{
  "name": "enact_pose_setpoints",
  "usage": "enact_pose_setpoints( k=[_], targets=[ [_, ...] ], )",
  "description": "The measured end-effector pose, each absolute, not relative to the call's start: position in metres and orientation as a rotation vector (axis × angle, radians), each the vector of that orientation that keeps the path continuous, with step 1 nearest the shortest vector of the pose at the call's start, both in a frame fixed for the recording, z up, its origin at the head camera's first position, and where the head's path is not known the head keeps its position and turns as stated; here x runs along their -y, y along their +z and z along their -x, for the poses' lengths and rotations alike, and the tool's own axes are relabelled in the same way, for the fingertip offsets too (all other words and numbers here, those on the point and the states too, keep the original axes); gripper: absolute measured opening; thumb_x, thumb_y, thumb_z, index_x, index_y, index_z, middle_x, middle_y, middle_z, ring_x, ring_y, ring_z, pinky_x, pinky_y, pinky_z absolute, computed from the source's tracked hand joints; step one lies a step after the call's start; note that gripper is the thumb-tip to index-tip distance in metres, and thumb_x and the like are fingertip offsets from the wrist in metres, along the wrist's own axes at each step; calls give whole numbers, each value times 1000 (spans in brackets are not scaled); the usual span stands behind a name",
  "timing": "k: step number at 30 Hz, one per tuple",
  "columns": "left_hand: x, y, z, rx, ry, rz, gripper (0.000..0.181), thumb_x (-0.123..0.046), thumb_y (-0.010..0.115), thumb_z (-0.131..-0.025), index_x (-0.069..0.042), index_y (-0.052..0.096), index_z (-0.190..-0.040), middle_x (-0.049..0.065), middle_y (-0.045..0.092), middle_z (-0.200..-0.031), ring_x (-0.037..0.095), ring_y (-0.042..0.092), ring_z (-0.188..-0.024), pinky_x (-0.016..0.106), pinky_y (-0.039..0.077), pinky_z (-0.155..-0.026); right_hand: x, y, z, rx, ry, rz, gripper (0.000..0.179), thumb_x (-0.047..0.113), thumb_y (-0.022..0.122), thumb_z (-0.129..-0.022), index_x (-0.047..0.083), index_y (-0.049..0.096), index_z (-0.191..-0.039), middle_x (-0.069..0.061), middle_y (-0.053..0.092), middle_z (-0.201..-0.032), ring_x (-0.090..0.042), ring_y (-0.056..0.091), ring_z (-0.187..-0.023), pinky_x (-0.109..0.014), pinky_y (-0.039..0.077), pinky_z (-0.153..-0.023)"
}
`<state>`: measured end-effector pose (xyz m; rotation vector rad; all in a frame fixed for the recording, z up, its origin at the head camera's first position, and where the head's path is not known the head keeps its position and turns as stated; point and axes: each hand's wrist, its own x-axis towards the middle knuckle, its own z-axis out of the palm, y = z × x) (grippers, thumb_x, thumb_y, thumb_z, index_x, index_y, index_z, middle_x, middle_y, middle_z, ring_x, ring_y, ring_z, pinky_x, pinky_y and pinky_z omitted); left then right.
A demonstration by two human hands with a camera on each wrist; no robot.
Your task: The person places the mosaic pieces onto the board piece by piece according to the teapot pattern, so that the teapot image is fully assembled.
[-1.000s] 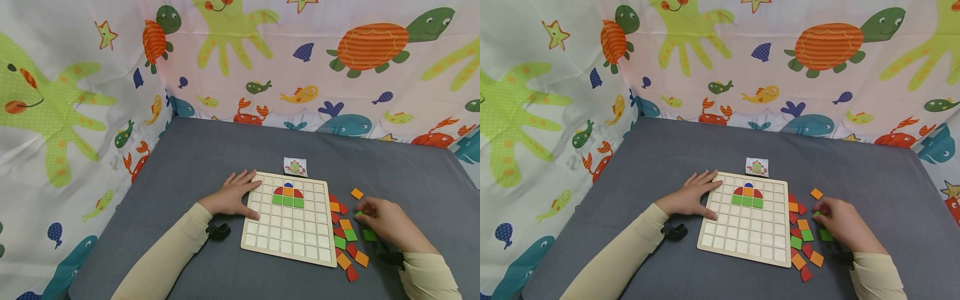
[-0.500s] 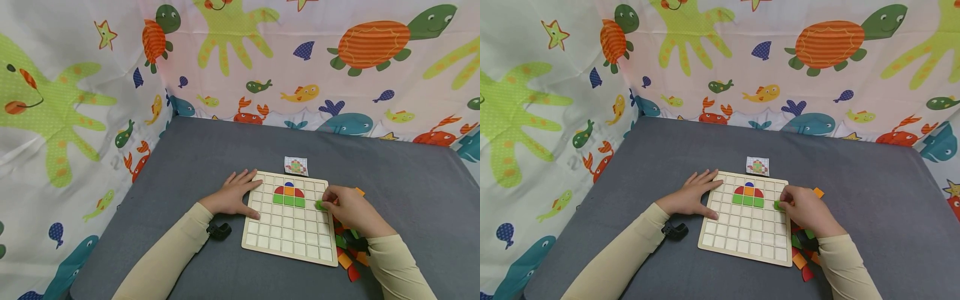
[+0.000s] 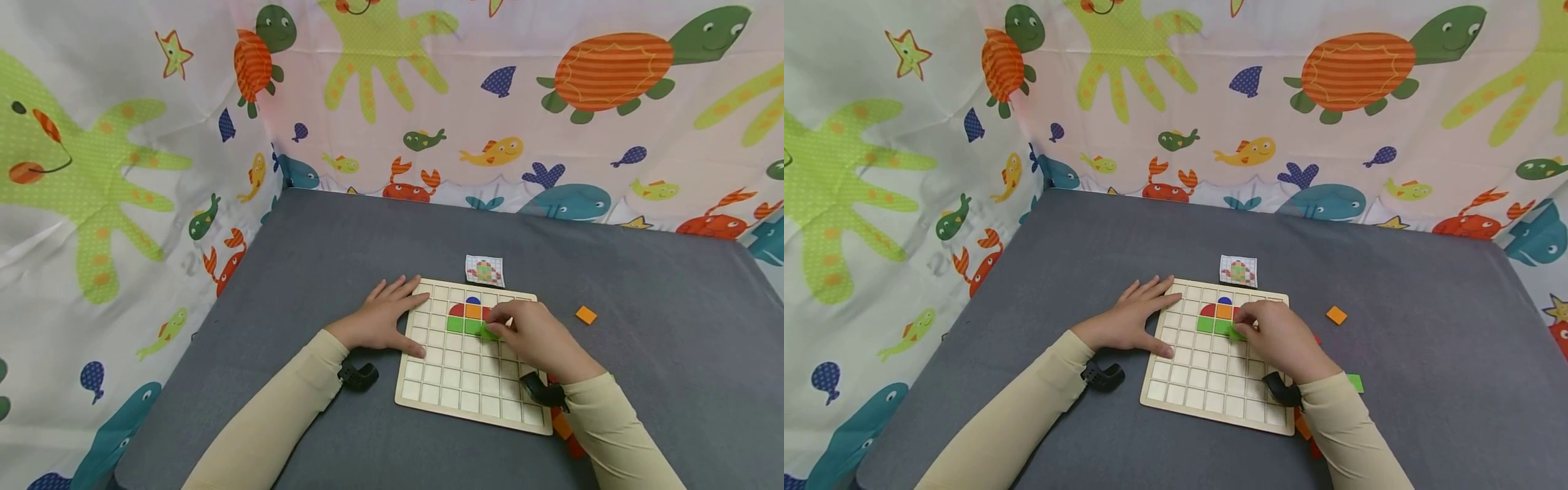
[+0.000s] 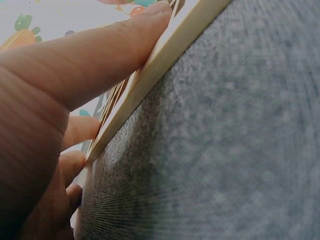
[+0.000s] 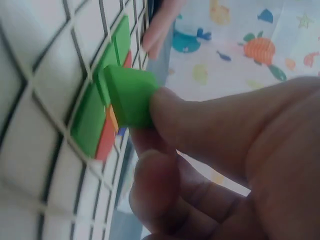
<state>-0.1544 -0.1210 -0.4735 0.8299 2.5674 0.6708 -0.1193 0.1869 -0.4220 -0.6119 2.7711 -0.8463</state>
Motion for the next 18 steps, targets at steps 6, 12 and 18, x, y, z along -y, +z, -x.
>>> enact_pose_setpoints(
  k=[6, 12, 18],
  targets=[
    [121, -472, 154, -2563, 675, -833, 110, -65, 83, -82, -25, 28, -169, 0, 1, -178, 24, -5, -164, 53, -8, -129, -176, -429, 115, -2719, -858, 649, 6, 14, 75, -99, 17, 79, -94, 6, 72, -88, -10, 55, -71, -28, 48, -66],
    [120, -474, 154, -2566, 677, -826, 111, -66, 83, -81, -26, 27, -169, -2, 1, -178, 23, -6, -164, 53, -8, -129, -172, -436, 112, -2724, -822, 661, 7, 13, 76, -98, 17, 77, -93, 9, 70, -86, -10, 60, -81, -33, 53, -76],
    [120, -476, 155, -2564, 654, -808, 113, -68, 82, -81, -29, 24, -169, -5, -1, -178, 21, -7, -164, 50, -8, -130, -172, -441, 112, -2748, -804, 661, 8, 12, 77, -97, 18, 77, -92, 10, 69, -86, -10, 60, -80, -34, 54, -77]
  ],
)
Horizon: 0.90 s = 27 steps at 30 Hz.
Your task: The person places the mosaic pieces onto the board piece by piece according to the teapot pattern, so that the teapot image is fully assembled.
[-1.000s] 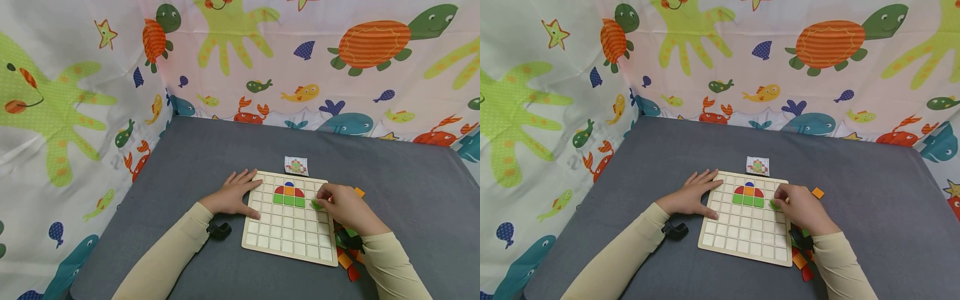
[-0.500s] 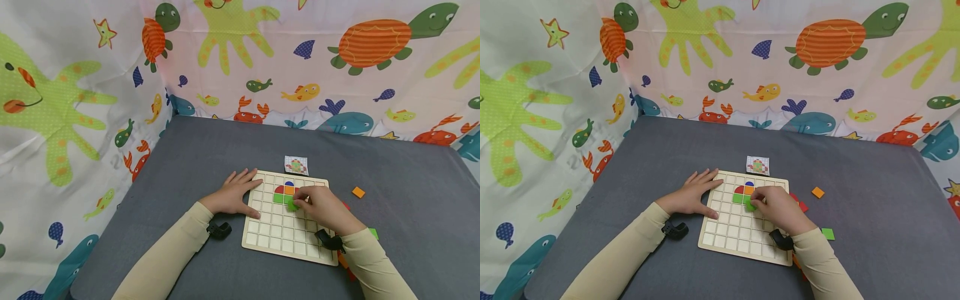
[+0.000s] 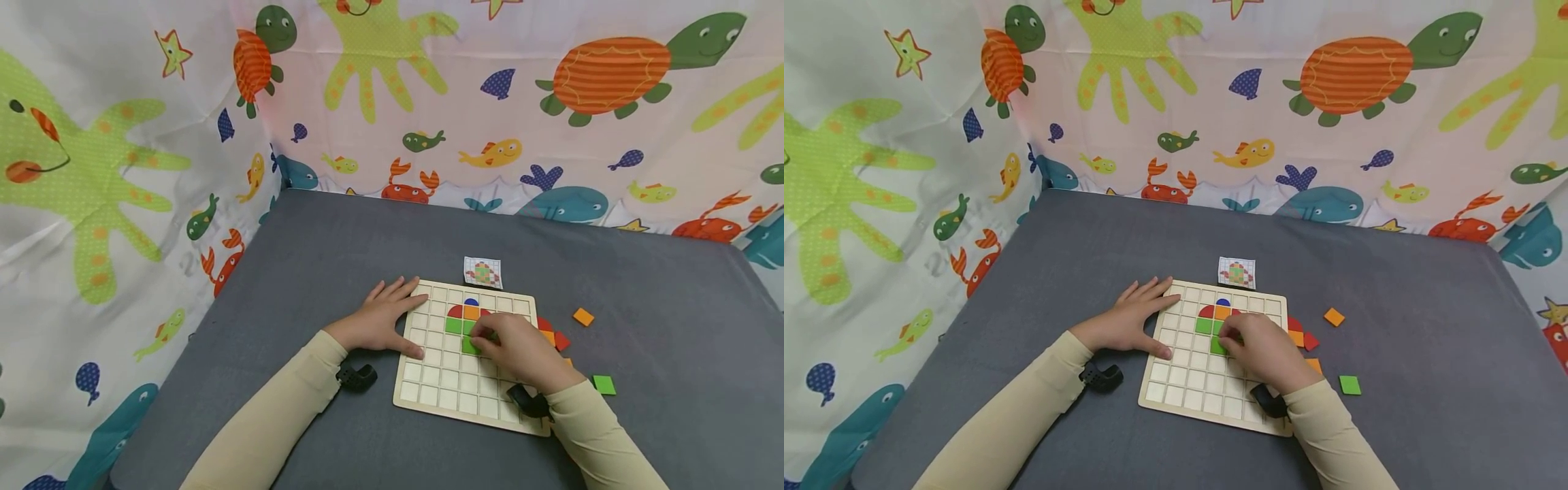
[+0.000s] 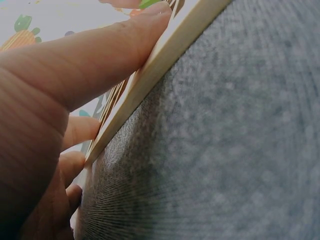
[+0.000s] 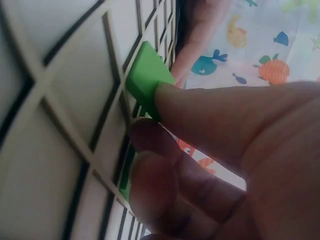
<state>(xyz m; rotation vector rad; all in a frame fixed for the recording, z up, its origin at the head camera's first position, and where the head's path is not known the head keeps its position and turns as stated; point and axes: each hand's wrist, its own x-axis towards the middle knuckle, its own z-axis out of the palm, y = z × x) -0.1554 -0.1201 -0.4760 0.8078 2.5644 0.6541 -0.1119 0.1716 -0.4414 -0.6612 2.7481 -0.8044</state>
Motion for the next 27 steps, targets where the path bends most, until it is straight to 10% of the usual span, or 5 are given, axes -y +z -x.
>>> enact_pose_setpoints(
  k=[27],
  targets=[
    [119, -474, 154, -2564, 685, -812, 111, -65, 84, -81, -26, 28, -169, -2, 2, -178, 24, -5, -164, 53, -8, -129, -281, -436, 144, -2963, -768, 259, 18, 15, 74, -99, 1, 78, -109, -18, 72, -102, -27, 61, -79, -39, 55, -62]
  ],
)
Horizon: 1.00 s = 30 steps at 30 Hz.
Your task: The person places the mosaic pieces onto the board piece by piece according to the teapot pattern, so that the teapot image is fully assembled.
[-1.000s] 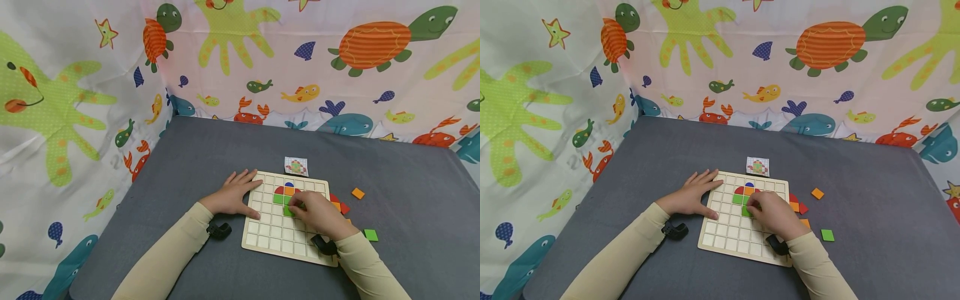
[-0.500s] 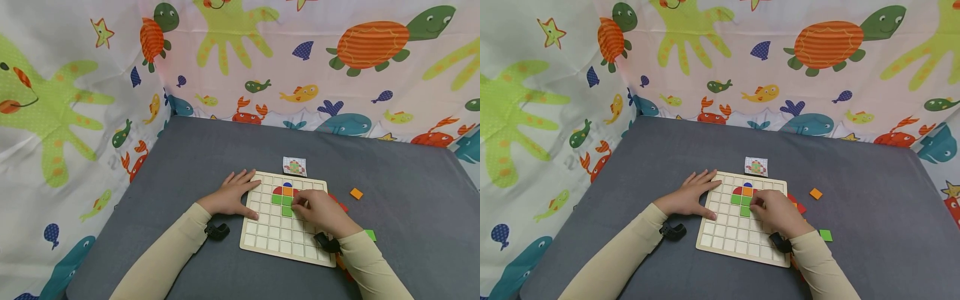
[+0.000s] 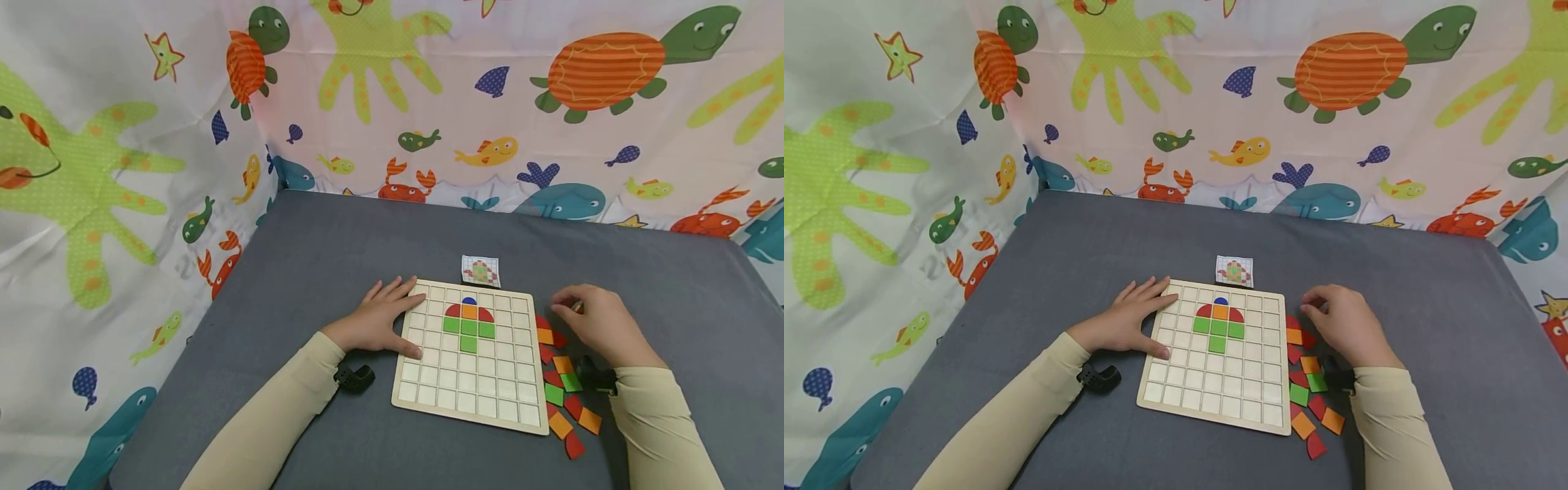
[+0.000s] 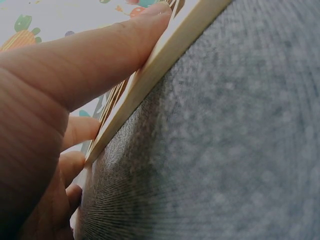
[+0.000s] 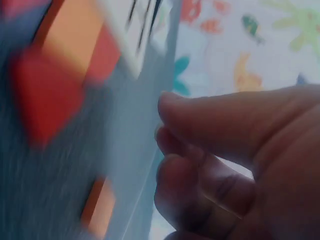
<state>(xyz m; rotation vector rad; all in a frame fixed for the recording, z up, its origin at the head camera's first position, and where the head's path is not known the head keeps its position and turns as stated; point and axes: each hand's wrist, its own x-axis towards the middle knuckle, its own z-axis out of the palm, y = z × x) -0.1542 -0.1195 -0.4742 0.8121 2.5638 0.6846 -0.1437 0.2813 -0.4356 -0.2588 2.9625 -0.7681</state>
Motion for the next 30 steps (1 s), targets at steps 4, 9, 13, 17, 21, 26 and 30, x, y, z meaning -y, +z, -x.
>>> enact_pose_setpoints(
  k=[4, 9, 13, 17, 21, 26, 30],
  targets=[
    [119, -475, 154, -2560, 678, -810, 112, -65, 84, -81, -27, 27, -169, -2, 1, -178, 23, -5, -164, 53, -8, -129, -303, -440, 146, -2993, -710, 242, 22, 14, 77, -96, -2, 77, -110, -26, 68, -109, -39, 62, -94, -56, 57, -76],
    [118, -477, 155, -2566, 659, -800, 112, -67, 83, -80, -28, 26, -169, -3, 0, -178, 22, -6, -164, 52, -9, -129, -320, -445, 149, -2978, -692, 212, 27, 17, 77, -96, -4, 76, -112, -27, 69, -109, -41, 61, -98, -61, 54, -82],
    [118, -476, 155, -2573, 639, -797, 113, -68, 83, -80, -29, 26, -169, -4, 0, -178, 22, -6, -164, 52, -9, -129, -325, -447, 150, -2943, -685, 182, 31, 22, 75, -98, -5, 75, -114, -25, 72, -107, -37, 62, -94, -54, 55, -79],
    [118, -477, 155, -2574, 646, -801, 113, -68, 83, -80, -28, 26, -169, -3, 0, -178, 22, -6, -164, 52, -8, -129, -323, -446, 150, -2895, -695, 148, 36, 25, 77, -98, -7, 74, -115, -22, 73, -102, -32, 63, -88, -40, 54, -72],
    [118, -478, 155, -2574, 660, -809, 113, -68, 83, -79, -28, 27, -169, -2, 1, -178, 23, -5, -164, 52, -8, -129, -317, -443, 148, -2865, -710, 140, 36, 26, 79, -96, -5, 73, -113, -16, 73, -96, -27, 62, -83, -34, 50, -68],
    [118, -477, 155, -2570, 659, -807, 113, -68, 84, -79, -28, 26, -169, -3, 0, -178, 22, -6, -164, 51, -8, -129, -307, -434, 143, -2828, -769, 169, 29, 27, 81, -95, 3, 73, -108, -7, 71, -91, -22, 59, -80, -33, 50, -66],
    [117, -476, 155, -2572, 656, -805, 113, -67, 84, -80, -27, 27, -169, -3, 1, -178, 22, -5, -164, 52, -8, -129, -291, -421, 138, -2804, -833, 215, 25, 28, 82, -94, 5, 74, -104, -4, 68, -88, -21, 57, -76, -31, 50, -61]
  ],
)
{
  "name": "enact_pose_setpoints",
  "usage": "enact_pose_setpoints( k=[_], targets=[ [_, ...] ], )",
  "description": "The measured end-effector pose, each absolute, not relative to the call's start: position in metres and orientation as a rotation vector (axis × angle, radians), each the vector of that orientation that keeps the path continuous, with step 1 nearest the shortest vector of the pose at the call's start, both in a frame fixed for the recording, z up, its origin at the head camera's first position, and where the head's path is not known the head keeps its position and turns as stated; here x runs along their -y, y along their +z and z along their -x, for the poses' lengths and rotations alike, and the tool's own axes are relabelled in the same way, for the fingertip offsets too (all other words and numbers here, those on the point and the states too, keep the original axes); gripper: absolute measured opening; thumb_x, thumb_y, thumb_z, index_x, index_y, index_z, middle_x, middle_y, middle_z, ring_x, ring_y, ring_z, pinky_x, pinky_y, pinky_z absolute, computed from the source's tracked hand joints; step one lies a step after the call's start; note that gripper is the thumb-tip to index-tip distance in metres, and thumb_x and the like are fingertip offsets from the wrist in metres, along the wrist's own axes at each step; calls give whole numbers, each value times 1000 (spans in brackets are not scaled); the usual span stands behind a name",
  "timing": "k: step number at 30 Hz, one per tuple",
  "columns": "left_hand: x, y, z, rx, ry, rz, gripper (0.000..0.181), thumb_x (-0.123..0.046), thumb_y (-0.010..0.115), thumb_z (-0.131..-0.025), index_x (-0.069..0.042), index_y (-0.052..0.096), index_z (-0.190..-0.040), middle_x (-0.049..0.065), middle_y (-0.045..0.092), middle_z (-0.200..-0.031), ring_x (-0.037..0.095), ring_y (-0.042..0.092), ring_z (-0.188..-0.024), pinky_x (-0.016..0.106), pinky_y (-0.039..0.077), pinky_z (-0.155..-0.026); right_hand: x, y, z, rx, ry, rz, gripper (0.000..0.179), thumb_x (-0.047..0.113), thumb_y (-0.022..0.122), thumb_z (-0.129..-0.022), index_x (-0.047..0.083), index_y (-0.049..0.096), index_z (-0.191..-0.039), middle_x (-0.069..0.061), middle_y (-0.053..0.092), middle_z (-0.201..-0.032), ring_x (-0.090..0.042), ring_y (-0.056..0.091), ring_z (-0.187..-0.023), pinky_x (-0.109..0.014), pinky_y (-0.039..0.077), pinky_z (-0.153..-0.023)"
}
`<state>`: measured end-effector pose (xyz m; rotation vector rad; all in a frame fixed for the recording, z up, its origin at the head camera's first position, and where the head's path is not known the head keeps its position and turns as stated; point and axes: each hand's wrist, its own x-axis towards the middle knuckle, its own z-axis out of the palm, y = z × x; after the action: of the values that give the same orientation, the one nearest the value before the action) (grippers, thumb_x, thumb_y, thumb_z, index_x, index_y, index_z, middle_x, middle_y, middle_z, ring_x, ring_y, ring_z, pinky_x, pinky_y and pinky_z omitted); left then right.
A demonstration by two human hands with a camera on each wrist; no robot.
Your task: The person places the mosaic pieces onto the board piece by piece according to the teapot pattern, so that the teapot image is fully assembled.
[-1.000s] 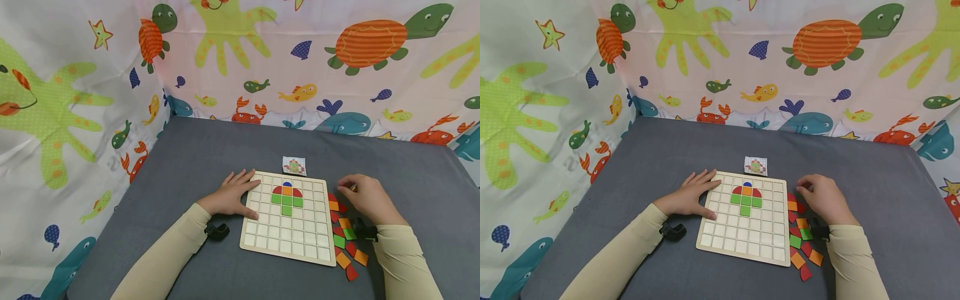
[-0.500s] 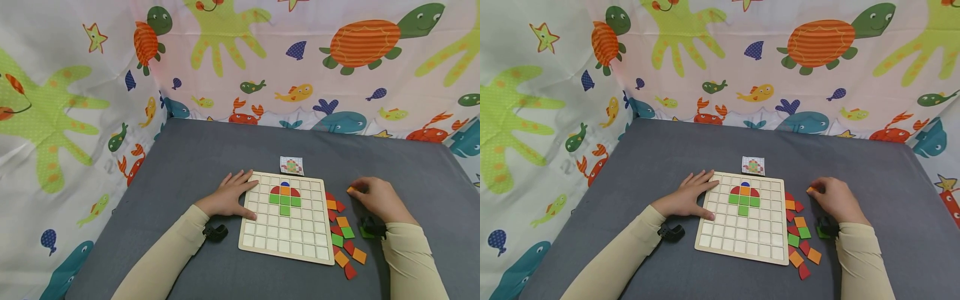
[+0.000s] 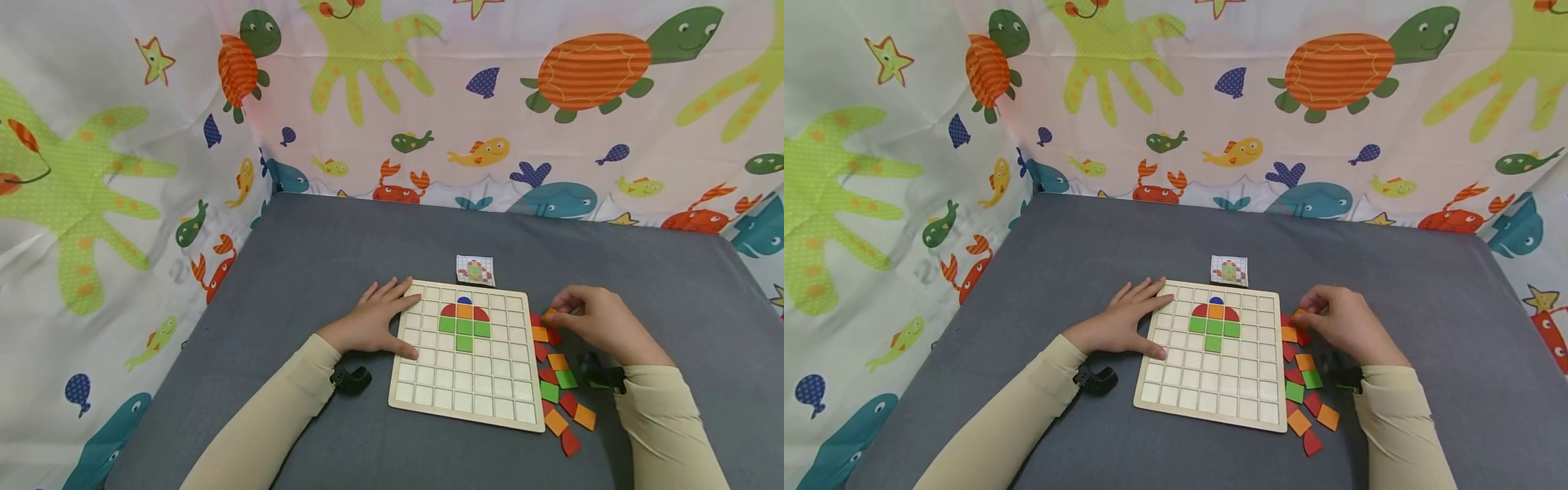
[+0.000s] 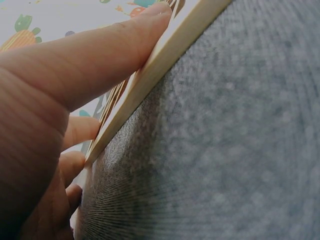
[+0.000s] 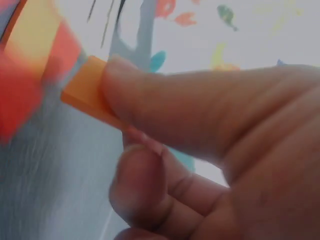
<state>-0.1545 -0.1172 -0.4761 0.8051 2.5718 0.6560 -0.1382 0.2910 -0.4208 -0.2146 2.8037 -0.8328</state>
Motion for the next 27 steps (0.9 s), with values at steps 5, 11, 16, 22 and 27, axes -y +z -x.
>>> enact_pose_setpoints(
  k=[5, 11, 16, 22, 27],
  targets=[
    [117, -474, 154, -2573, 668, -810, 112, -66, 84, -80, -26, 28, -169, -1, 2, -178, 24, -4, -164, 53, -8, -129, -265, -410, 132, -2750, -899, 293, 18, 24, 82, -94, 8, 74, -98, -2, 64, -81, -20, 53, -67, -30, 46, -53],
    [117, -472, 153, -2566, 678, -814, 112, -65, 84, -80, -24, 29, -169, 0, 2, -178, 25, -4, -164, 53, -7, -129, -240, -411, 127, -2670, -934, 399, 15, 23, 83, -92, 13, 72, -92, 0, 61, -79, -18, 52, -68, -28, 43, -52],
    [116, -473, 154, -2570, 674, -813, 112, -65, 84, -80, -25, 28, -169, -1, 2, -178, 24, -4, -164, 53, -8, -129, -227, -415, 124, -2641, -940, 461, 15, 24, 85, -91, 17, 72, -87, 1, 60, -77, -18, 51, -66, -28, 43, -53],
    [116, -475, 155, -2569, 685, -811, 113, -65, 84, -80, -26, 27, -169, -2, 1, -178, 23, -5, -164, 52, -8, -129, -212, -425, 123, -2632, -924, 566, 12, 20, 84, -92, 20, 73, -87, 6, 63, -77, -13, 54, -68, -26, 45, -61],
    [117, -476, 155, -2568, 676, -800, 113, -67, 84, -80, -26, 28, -169, -2, 1, -178, 23, -5, -164, 51, -8, -129, -203, -435, 121, -2617, -916, 641, 9, 16, 80, -95, 21, 75, -88, 9, 65, -78, -10, 56, -67, -26, 47, -64]
  ],
)
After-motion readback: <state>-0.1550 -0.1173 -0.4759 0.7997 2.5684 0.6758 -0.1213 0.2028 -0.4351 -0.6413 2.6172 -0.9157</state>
